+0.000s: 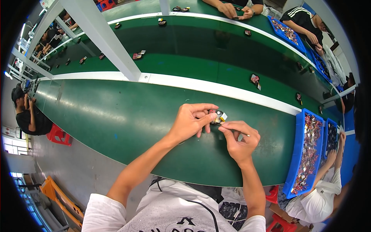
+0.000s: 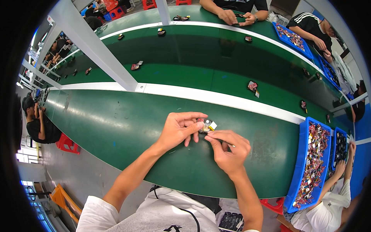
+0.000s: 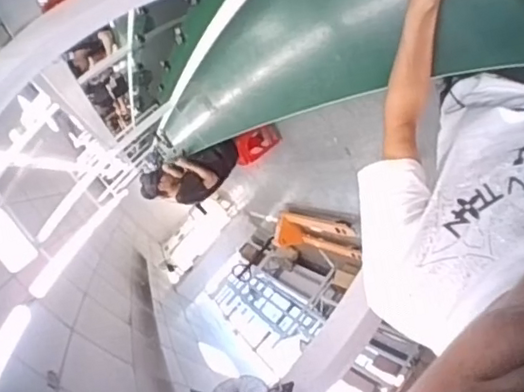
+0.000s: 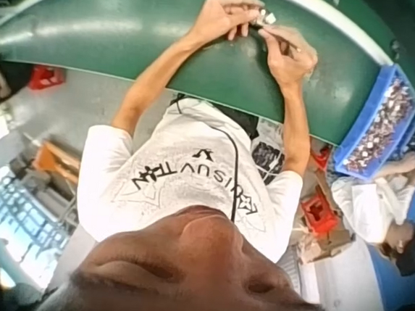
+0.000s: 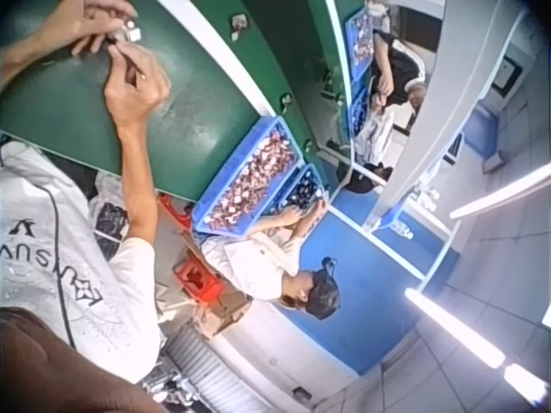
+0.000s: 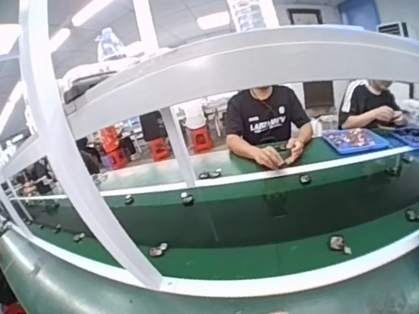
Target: The recorder is using tweezers to assemble small toy car components at a factory assembly line.
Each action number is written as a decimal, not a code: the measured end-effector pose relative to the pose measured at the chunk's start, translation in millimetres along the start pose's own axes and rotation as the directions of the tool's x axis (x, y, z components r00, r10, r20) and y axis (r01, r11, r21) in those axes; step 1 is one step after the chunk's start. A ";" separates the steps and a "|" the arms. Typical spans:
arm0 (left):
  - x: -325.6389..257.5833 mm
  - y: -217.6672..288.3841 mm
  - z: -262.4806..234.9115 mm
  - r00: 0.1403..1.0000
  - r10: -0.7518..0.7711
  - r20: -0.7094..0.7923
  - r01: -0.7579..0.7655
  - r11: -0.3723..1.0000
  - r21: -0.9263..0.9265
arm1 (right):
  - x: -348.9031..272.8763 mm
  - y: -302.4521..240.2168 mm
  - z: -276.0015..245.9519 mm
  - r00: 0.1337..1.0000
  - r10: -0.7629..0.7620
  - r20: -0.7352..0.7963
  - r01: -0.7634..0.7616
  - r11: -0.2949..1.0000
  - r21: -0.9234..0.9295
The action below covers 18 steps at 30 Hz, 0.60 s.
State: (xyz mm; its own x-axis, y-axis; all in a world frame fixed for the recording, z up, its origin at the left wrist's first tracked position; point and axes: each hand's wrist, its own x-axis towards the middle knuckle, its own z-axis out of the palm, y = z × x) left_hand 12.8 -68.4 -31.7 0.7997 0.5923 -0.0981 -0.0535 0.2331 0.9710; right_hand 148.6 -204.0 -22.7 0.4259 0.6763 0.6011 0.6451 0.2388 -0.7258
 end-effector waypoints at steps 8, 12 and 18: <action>-0.3 -5.9 2.8 0.997 0.005 -0.071 0.002 0.996 0.088 | 0.0 -3.0 4.6 0.996 -0.078 0.036 0.080 0.996 -0.050; -0.2 -5.7 6.6 0.993 -0.010 -0.115 0.022 0.995 0.099 | -1.8 -2.2 5.1 0.997 -0.060 0.054 0.064 0.996 -0.066; 32.0 5.3 -14.4 0.974 0.015 -0.227 0.031 0.980 0.198 | 1.9 6.8 2.7 0.996 -0.034 -0.079 0.029 0.998 -0.063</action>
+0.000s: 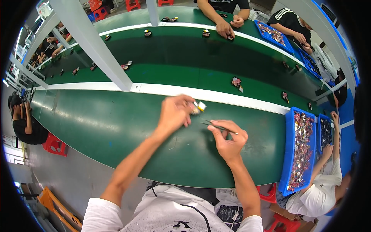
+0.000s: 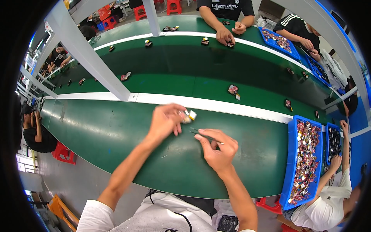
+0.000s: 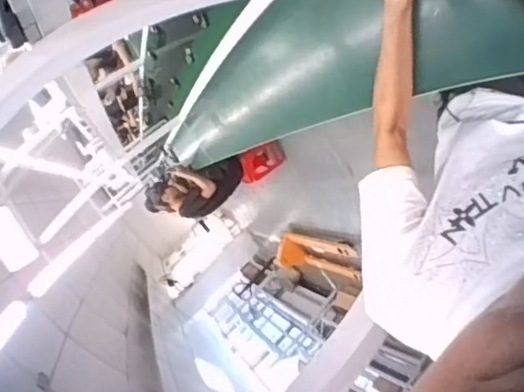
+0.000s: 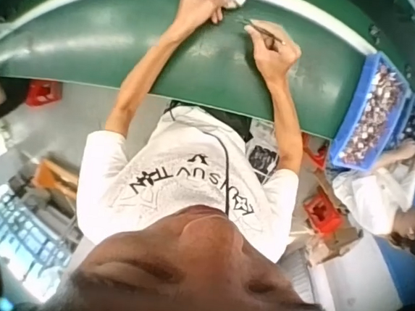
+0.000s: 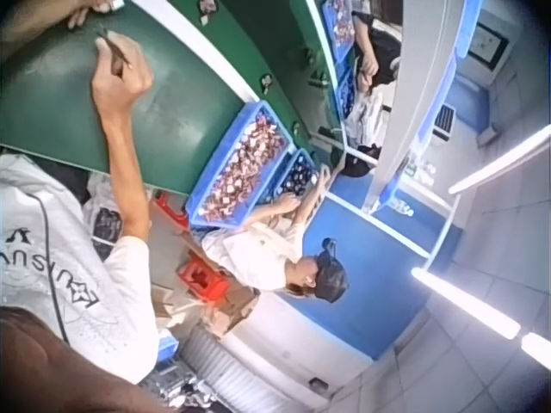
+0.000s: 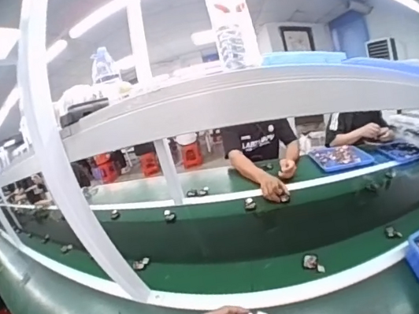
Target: The recorder is using tweezers to assemble small toy car components at a factory assembly line.
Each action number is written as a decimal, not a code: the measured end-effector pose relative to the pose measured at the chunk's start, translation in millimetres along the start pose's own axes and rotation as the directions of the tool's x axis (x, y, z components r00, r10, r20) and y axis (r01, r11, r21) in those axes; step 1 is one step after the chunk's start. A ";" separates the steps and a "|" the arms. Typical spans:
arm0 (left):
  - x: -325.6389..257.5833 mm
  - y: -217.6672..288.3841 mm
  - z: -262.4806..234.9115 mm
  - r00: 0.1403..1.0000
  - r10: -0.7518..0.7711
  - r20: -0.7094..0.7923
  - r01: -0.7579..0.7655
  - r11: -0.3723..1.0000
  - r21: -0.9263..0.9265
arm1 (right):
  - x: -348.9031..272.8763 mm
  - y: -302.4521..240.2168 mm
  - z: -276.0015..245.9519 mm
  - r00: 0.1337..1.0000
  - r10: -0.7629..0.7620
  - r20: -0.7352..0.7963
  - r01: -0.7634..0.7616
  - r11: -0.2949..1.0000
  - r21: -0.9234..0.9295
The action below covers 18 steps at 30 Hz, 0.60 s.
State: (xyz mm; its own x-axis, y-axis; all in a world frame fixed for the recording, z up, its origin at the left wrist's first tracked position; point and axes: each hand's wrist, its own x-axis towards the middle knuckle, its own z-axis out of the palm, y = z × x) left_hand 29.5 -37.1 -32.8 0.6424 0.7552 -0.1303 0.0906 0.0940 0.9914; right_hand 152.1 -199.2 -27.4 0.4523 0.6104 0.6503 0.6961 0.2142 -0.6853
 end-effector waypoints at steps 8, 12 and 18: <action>132.1 -16.4 -90.2 0.744 0.535 -0.400 0.109 0.494 0.863 | 4.3 -1.6 -4.8 0.994 0.047 -0.102 -0.043 0.998 0.042; 120.6 20.4 -16.6 0.790 0.527 -0.313 0.083 0.415 0.906 | 2.4 -2.0 -7.7 0.994 0.017 -0.104 -0.015 1.000 0.021; 154.2 19.8 91.5 0.996 0.058 0.064 -0.079 0.916 0.393 | 0.6 2.9 -6.1 0.996 0.003 -0.084 -0.003 1.000 -0.003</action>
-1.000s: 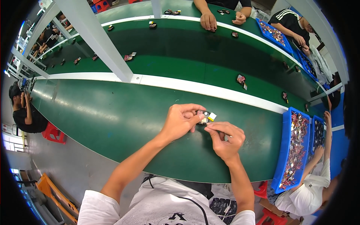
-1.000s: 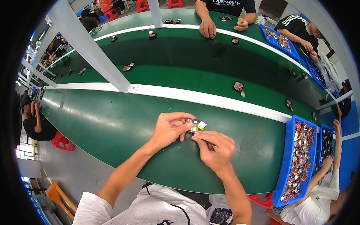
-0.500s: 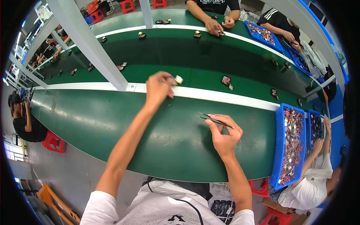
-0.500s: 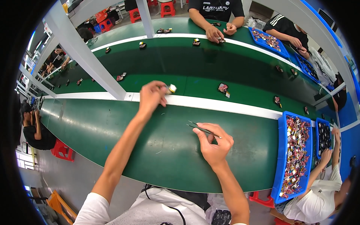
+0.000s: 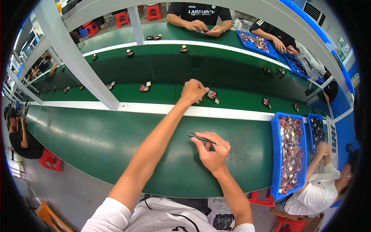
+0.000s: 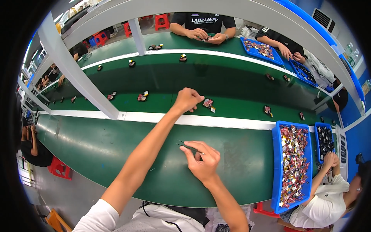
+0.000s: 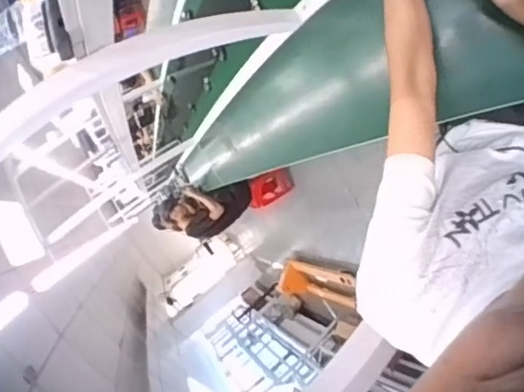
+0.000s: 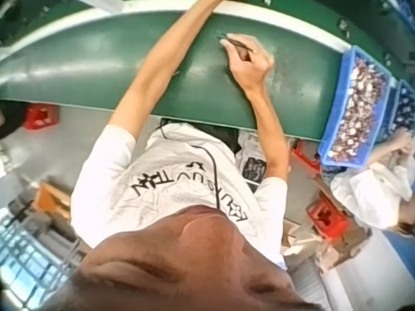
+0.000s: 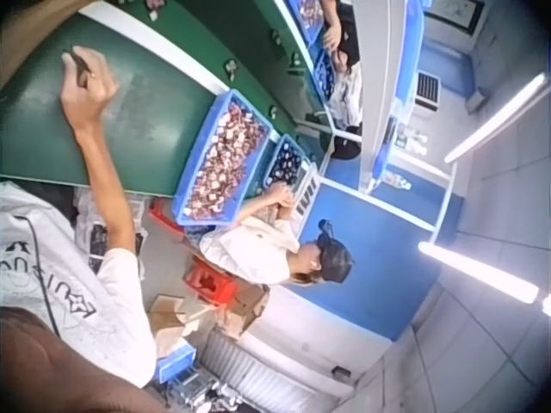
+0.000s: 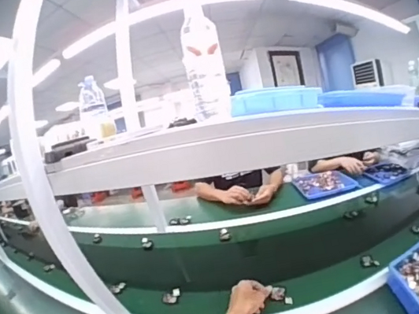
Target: The recorder is using tweezers to assemble small toy car components at a factory assembly line.
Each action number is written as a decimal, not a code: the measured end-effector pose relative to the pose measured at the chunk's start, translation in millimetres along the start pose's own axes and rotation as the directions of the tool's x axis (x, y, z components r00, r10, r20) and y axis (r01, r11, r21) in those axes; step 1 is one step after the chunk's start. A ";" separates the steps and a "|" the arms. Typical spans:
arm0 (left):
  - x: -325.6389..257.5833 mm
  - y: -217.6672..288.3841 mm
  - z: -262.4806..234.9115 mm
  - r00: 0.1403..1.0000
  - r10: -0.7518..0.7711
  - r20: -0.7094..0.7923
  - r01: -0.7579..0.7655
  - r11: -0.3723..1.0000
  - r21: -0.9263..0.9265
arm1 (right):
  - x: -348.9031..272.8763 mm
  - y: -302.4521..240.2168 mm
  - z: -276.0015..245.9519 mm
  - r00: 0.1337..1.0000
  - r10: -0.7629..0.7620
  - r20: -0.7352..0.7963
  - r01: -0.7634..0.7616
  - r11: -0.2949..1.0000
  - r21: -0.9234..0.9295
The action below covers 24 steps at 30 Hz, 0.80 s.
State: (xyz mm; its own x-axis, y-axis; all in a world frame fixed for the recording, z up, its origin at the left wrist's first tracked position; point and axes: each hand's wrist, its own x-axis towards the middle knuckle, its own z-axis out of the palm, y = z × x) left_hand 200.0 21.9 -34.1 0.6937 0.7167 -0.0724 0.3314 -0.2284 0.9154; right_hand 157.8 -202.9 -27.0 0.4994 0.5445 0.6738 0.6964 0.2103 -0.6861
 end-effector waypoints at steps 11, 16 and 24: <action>5.4 4.6 -2.8 0.991 -0.134 0.011 0.134 0.991 0.015 | -1.5 2.5 4.1 1.000 0.022 0.002 -0.022 1.000 0.011; -45.0 -13.1 -38.2 0.993 -0.115 0.002 0.112 0.962 -0.248 | -1.1 -0.2 2.8 0.999 0.045 0.007 -0.046 0.999 0.017; -149.8 -44.8 -80.7 0.972 -0.081 0.222 0.194 0.812 -0.551 | -0.3 -0.2 0.4 0.959 0.278 0.049 -0.282 0.936 0.211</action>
State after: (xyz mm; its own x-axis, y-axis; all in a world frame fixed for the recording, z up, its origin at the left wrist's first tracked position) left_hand 29.7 -22.0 -32.3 0.7894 0.5682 -0.2323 0.0512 0.3162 0.9473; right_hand 157.3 -202.8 -27.2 0.6474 0.6206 0.4423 0.4024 0.2146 -0.8900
